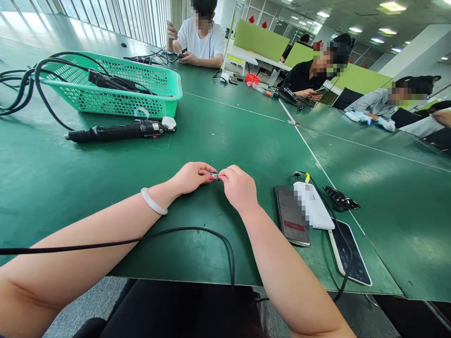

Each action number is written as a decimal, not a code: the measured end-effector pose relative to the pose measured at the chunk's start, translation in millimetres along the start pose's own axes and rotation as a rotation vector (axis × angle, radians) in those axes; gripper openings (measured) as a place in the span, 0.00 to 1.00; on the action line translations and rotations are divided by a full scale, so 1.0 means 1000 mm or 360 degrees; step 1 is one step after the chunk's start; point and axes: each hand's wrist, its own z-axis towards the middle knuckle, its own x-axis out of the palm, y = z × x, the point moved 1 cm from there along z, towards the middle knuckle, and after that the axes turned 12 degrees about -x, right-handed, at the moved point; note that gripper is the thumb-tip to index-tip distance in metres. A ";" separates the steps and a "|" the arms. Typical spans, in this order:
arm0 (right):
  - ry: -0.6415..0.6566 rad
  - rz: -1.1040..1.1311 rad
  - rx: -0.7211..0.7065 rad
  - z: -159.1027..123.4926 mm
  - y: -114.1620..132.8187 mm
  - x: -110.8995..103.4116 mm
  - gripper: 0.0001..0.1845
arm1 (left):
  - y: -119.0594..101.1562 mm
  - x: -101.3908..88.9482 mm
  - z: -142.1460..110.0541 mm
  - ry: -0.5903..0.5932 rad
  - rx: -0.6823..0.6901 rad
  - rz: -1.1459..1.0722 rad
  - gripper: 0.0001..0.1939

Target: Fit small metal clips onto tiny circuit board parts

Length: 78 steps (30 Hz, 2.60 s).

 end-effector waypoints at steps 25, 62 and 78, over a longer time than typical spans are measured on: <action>0.0003 0.0015 -0.0017 0.001 0.004 0.001 0.13 | 0.004 0.000 0.002 0.0033 0.0040 -0.0024 0.11; -0.0017 0.0180 0.0008 0.000 0.007 -0.001 0.08 | 0.000 0.001 0.000 0.0005 0.0002 0.0023 0.13; 0.0000 0.0095 0.0011 0.000 0.008 -0.005 0.10 | 0.001 0.000 0.001 0.0006 0.0008 0.0031 0.13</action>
